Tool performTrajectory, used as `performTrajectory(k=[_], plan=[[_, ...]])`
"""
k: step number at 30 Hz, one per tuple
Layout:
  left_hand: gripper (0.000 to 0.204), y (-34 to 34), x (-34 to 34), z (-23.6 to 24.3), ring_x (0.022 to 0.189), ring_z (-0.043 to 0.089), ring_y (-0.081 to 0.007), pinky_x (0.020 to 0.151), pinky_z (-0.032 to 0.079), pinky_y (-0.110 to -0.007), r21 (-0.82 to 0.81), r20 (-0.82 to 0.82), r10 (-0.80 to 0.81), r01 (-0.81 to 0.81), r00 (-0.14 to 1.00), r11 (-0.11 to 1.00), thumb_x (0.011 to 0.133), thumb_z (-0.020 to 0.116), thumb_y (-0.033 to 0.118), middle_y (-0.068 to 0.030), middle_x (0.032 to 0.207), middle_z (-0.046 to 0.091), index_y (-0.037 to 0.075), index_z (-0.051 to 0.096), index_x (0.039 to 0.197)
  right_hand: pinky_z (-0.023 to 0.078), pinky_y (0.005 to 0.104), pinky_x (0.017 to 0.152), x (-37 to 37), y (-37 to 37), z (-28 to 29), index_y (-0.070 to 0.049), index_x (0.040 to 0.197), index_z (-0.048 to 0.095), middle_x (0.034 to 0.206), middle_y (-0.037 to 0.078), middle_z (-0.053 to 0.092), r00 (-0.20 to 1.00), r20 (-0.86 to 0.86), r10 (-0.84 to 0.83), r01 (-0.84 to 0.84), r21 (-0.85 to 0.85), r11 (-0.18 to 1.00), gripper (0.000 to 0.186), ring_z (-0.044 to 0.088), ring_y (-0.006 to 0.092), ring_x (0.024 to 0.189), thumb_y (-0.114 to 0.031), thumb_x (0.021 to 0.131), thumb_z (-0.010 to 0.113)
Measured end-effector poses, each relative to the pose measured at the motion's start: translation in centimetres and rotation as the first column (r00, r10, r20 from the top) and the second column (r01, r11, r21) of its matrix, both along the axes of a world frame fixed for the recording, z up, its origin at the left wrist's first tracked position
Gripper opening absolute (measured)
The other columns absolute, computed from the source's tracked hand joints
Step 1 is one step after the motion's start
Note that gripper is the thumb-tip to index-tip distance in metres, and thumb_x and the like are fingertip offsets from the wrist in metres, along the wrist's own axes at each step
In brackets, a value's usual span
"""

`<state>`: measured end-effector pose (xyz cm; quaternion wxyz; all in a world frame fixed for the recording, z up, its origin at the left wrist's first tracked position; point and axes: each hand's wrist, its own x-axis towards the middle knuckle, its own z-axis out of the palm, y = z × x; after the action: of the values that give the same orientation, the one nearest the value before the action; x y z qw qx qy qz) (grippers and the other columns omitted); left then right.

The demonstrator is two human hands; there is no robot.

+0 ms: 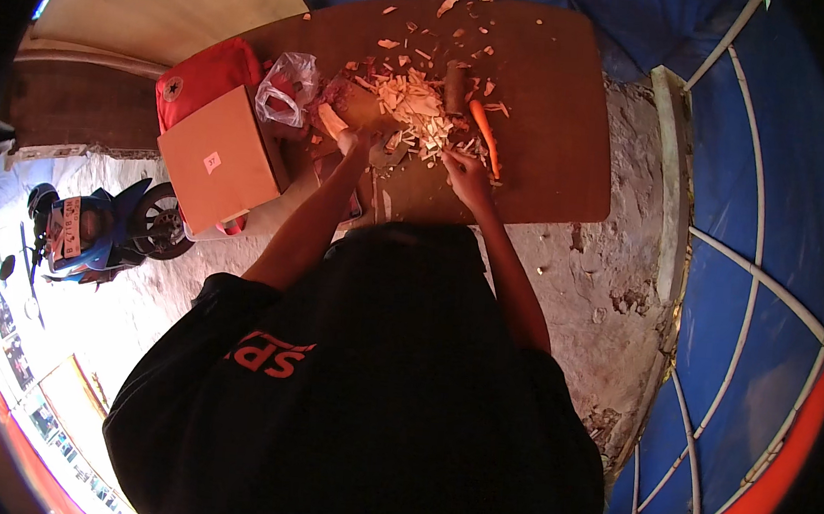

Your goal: The person carves a small piece of wood using a knife, repeatedly shaving off thin layers to shape it. Wood shavings accumulate on the table as the carving continues.

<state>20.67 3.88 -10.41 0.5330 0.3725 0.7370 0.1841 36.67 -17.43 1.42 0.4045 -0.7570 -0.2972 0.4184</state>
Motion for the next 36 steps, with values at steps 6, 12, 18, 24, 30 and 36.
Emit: performTrajectory(k=[6, 12, 18, 24, 30, 36], plan=[[0.024, 2.3, 2.1, -0.5, 0.08, 0.072, -0.0315, 0.074, 0.056, -0.041, 0.339, -0.127, -0.28, 0.306, 0.952, 0.89, 0.076, 0.07, 0.028, -0.017, 0.087, 0.073, 0.008, 0.077, 0.089, 0.036, 0.0236, 0.043, 0.3, -6.9, 1.6, -0.008, 0.119, 0.068, 0.06, -0.002, 0.052, 0.958, -0.209, -0.198, 0.177, -0.116, 0.977, 0.04, 0.047, 0.0058, 0.045, -0.041, 0.097, 0.059], [0.033, 4.5, 4.7, 3.3, 0.092, 0.07, -0.0348, 0.082, 0.055, -0.044, 0.279, -0.41, -0.499, 0.626, 0.763, 0.728, 0.074, 0.072, 0.035, -0.0191, 0.094, 0.072, 0.007, 0.076, 0.091, 0.033, 0.0222, 0.041, 0.4, -10.6, 2.4, -0.008, 0.107, 0.068, 0.06, -0.003, 0.05, 0.914, -0.287, -0.286, 0.251, -0.153, 0.956, 0.036, 0.044, 0.0052, 0.044, -0.04, 0.098, 0.058], [0.041, 5.0, 6.1, 4.6, 0.096, 0.069, -0.0353, 0.084, 0.054, -0.045, 0.122, -0.551, -0.441, 0.591, 0.709, 0.797, 0.074, 0.069, 0.042, -0.0195, 0.1, 0.072, 0.004, 0.075, 0.089, 0.032, 0.0221, 0.041, 0.7, -11.3, 2.4, -0.008, 0.11, 0.068, 0.062, -0.002, 0.051, 0.888, -0.315, -0.336, 0.283, -0.202, 0.938, 0.035, 0.043, 0.0051, 0.044, -0.04, 0.098, 0.058], [0.031, 4.4, 1.1, 3.9, 0.068, 0.07, -0.0258, 0.067, 0.055, -0.039, 0.263, -0.179, -0.365, 0.402, 0.914, 0.877, 0.075, 0.067, 0.032, -0.015, 0.077, 0.072, 0.003, 0.074, 0.084, 0.035, 0.0234, 0.041, 1.4, -7.7, 1.4, -0.008, 0.125, 0.065, 0.061, -0.002, 0.054, 0.941, -0.308, -0.139, 0.107, -0.118, 0.987, 0.038, 0.045, 0.0054, 0.044, -0.035, 0.099, 0.058], [0.03, 0.4, -5.1, 5.7, 0.063, 0.069, -0.0154, 0.053, 0.054, -0.029, 0.278, 0.021, -0.247, 0.232, 0.969, 0.932, 0.082, 0.07, 0.021, -0.0111, 0.076, 0.072, -0.003, 0.071, 0.099, 0.039, 0.0249, 0.042, 0.1, -0.5, -1.8, -0.006, 0.125, 0.065, 0.06, 0.0, 0.057, 0.938, -0.237, 0.252, -0.265, -0.022, 0.964, 0.039, 0.049, 0.0068, 0.045, -0.033, 0.098, 0.059], [0.028, -1.2, -7.6, 6.7, 0.067, 0.071, -0.0178, 0.055, 0.057, -0.029, 0.209, 0.215, -0.212, 0.167, 0.953, 0.964, 0.081, 0.072, 0.012, -0.0116, 0.083, 0.072, -0.005, 0.067, 0.104, 0.043, 0.0264, 0.048, 0.2, 3.8, -2.7, -0.004, 0.122, 0.066, 0.062, 0.001, 0.061, 0.927, -0.06, 0.37, -0.375, -0.111, 0.92, 0.037, 0.054, 0.0086, 0.05, -0.031, 0.098, 0.058]])
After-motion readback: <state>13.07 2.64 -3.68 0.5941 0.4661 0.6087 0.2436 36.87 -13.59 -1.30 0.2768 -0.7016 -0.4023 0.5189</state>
